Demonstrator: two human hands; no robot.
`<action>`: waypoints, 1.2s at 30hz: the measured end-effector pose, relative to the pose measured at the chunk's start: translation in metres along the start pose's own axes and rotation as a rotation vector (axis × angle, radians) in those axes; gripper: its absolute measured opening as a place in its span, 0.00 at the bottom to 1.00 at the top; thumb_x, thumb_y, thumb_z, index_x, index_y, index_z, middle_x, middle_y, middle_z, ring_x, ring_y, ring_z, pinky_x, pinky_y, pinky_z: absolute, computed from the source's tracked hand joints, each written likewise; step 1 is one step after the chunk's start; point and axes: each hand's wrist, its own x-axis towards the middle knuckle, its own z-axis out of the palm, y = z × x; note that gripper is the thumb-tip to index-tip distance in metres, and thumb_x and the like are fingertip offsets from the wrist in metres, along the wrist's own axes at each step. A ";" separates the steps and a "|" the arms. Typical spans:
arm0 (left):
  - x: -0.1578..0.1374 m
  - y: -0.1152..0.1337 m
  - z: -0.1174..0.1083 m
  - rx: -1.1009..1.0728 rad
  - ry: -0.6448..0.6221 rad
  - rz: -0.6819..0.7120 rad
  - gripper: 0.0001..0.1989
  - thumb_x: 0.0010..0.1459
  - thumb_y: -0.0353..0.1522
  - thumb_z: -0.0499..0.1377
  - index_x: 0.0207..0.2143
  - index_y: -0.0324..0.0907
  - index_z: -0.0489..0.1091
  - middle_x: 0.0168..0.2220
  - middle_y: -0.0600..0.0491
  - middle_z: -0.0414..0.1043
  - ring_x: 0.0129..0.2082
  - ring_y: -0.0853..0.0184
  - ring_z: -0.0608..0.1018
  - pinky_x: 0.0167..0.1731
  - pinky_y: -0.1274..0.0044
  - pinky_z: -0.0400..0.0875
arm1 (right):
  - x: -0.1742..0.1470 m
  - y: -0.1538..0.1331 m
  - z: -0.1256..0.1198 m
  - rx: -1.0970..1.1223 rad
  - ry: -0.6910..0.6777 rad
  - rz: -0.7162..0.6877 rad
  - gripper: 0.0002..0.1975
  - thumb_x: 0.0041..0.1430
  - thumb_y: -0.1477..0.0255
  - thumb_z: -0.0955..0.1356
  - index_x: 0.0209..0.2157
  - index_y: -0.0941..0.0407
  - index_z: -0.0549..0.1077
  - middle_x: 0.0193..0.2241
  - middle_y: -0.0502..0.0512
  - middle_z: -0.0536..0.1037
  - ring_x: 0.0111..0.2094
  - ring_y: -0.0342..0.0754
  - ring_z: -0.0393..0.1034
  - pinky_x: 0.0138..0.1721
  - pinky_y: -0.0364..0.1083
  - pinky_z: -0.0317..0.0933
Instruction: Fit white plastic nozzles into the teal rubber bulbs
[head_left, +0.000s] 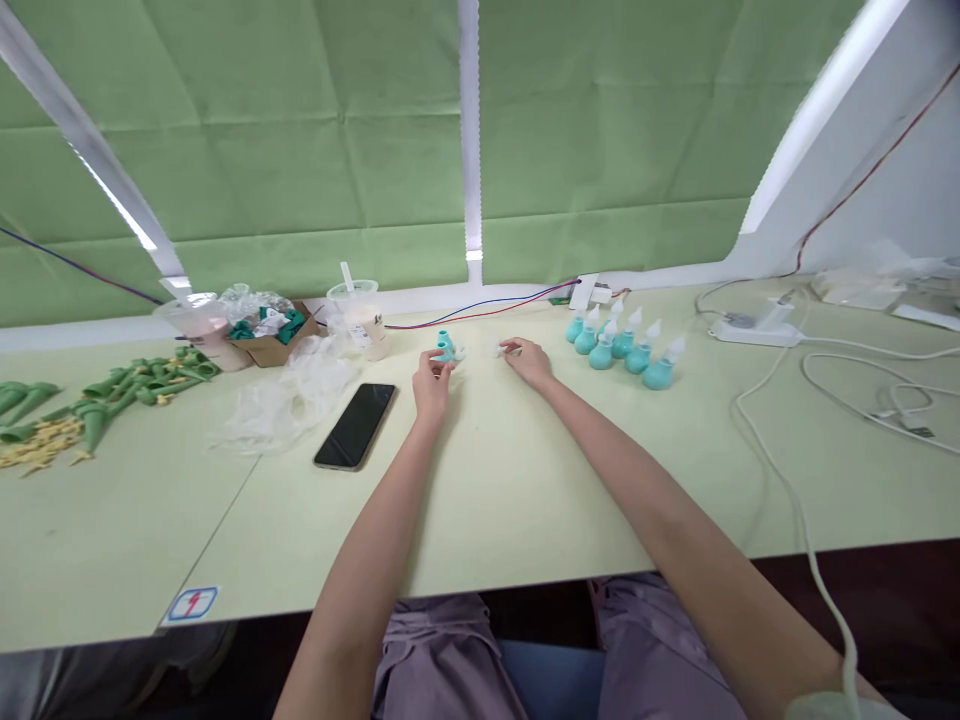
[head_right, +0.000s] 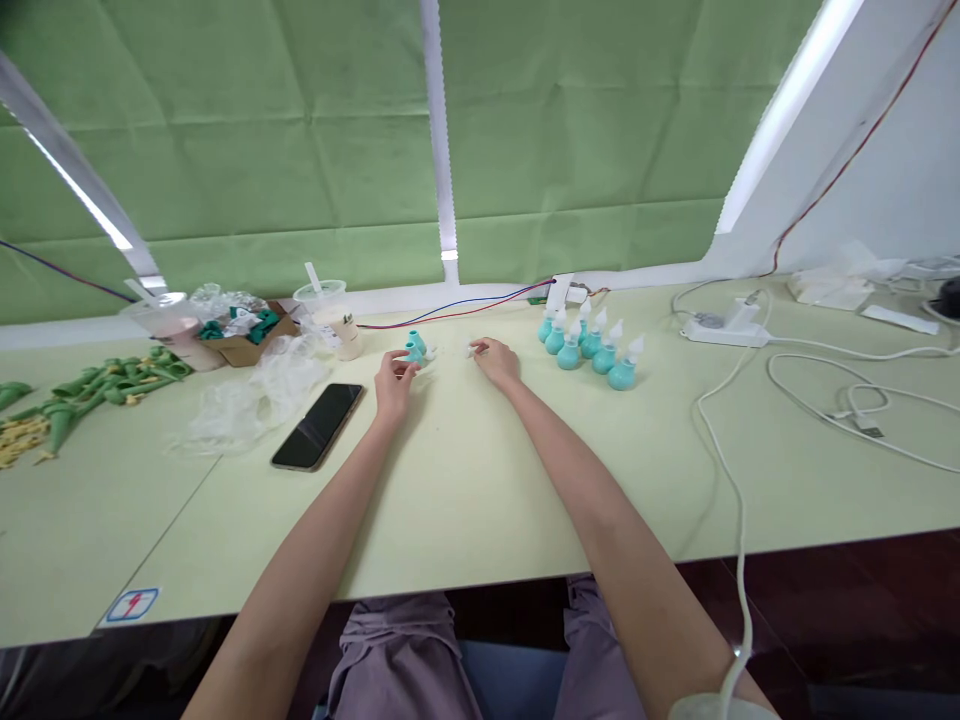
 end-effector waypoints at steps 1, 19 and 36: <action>0.000 0.000 0.000 0.004 0.001 0.001 0.11 0.54 0.30 0.57 0.41 0.43 0.64 0.31 0.54 0.74 0.29 0.69 0.74 0.34 0.78 0.65 | -0.003 -0.002 0.000 -0.008 0.018 -0.004 0.15 0.52 0.75 0.65 0.42 0.49 0.74 0.40 0.45 0.78 0.39 0.44 0.70 0.43 0.44 0.61; -0.007 0.007 0.001 0.116 -0.041 0.147 0.11 0.56 0.28 0.53 0.43 0.44 0.64 0.31 0.53 0.74 0.30 0.68 0.74 0.34 0.77 0.65 | -0.030 0.012 -0.171 -0.741 0.111 0.037 0.12 0.55 0.76 0.67 0.42 0.56 0.74 0.42 0.63 0.75 0.45 0.55 0.68 0.41 0.48 0.61; -0.028 0.030 0.016 0.502 -0.331 0.576 0.10 0.60 0.37 0.56 0.39 0.42 0.72 0.37 0.51 0.75 0.38 0.64 0.74 0.38 0.74 0.68 | -0.079 -0.044 -0.054 0.342 0.026 -0.365 0.03 0.47 0.74 0.70 0.27 0.55 0.75 0.28 0.49 0.79 0.32 0.45 0.73 0.38 0.45 0.65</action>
